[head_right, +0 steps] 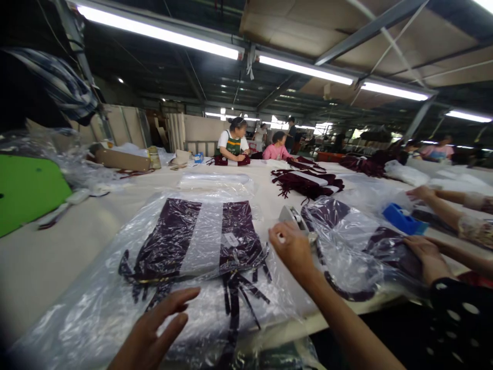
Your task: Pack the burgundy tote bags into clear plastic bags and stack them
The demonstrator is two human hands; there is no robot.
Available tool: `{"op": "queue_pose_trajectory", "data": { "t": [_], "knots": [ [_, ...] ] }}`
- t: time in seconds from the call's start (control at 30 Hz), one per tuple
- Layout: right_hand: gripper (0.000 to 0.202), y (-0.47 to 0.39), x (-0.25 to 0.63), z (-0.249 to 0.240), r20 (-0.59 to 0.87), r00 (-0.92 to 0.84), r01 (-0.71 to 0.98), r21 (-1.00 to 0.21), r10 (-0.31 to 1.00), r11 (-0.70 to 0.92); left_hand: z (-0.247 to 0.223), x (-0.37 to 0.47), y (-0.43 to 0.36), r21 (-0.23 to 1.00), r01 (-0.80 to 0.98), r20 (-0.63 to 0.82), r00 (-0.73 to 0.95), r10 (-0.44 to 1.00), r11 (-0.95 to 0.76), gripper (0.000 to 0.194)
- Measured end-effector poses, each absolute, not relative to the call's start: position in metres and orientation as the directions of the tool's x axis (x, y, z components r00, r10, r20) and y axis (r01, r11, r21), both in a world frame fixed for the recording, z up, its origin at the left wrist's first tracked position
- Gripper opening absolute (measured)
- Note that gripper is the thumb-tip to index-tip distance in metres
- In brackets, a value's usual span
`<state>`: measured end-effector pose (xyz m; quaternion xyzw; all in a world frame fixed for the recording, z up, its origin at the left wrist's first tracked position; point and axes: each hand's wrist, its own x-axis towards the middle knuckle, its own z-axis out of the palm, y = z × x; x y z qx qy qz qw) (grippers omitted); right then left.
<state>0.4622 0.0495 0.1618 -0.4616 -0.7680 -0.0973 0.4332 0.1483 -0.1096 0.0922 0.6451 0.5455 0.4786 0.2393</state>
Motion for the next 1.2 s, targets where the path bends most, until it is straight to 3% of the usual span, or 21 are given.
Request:
{"op": "queue_pose_trajectory", "data": {
  "t": [0.1, 0.2, 0.27, 0.37, 0.47, 0.53, 0.63, 0.77, 0.93, 1.07, 1.2],
  "knots": [
    [0.028, 0.001, 0.391, 0.168, 0.773, -0.525, 0.625, 0.065, 0.357, 0.778, 0.114, 0.189, -0.092, 0.992, 0.016, 0.127, 0.080, 0.989, -0.128, 0.056],
    [0.024, -0.036, 0.352, 0.161, 0.695, -0.680, 0.450, 0.142, 0.235, 0.882, 0.120, 0.202, -0.081, 0.950, -0.313, 0.026, 0.029, 0.999, -0.015, 0.062],
    [0.016, -0.048, 0.346, 0.157, 0.645, -0.719, 0.355, 0.022, 0.258, 0.935, 0.117, 0.198, -0.079, 0.938, -0.345, 0.011, -0.057, 0.998, -0.030, 0.055],
    [0.015, -0.042, 0.349, 0.159, 0.593, -0.640, 0.322, -0.370, 0.488, 0.872, 0.111, 0.186, -0.082, 0.942, -0.336, -0.016, -0.091, 0.996, -0.016, 0.049],
    [0.025, -0.021, 0.347, 0.159, 0.371, -0.394, 0.328, -0.798, 0.841, 0.506, 0.109, 0.177, -0.086, 0.930, -0.357, -0.102, -0.028, 0.994, 0.085, 0.053],
    [0.038, -0.010, 0.339, 0.157, 0.148, -0.351, 0.247, -0.938, 0.925, 0.244, 0.111, 0.174, -0.087, 0.939, -0.330, -0.105, -0.004, 0.994, 0.098, 0.051],
    [0.045, -0.002, 0.326, 0.151, -0.054, -0.422, 0.108, -0.994, 0.905, -0.009, 0.115, 0.170, -0.091, 0.961, -0.272, -0.051, 0.010, 0.999, 0.052, 0.043],
    [0.051, 0.001, 0.315, 0.142, -0.178, -0.459, -0.084, -0.967, 0.870, -0.242, 0.118, 0.162, -0.096, 0.988, -0.136, 0.074, -0.015, 0.997, -0.075, 0.029],
    [0.051, 0.000, 0.309, 0.137, -0.291, -0.538, -0.094, -0.912, 0.791, -0.400, 0.124, 0.154, -0.100, 0.971, 0.056, 0.237, -0.149, 0.960, -0.231, 0.021],
    [0.046, -0.003, 0.309, 0.134, -0.303, -0.615, 0.031, -0.932, 0.728, -0.361, 0.122, 0.153, -0.097, 0.978, 0.005, 0.206, -0.127, 0.970, -0.207, 0.018],
    [0.033, -0.001, 0.316, 0.138, -0.112, -0.530, 0.235, -0.972, 0.841, 0.019, 0.111, 0.154, -0.093, 0.988, -0.111, 0.081, -0.184, 0.980, -0.103, 0.022]
  ]
}}
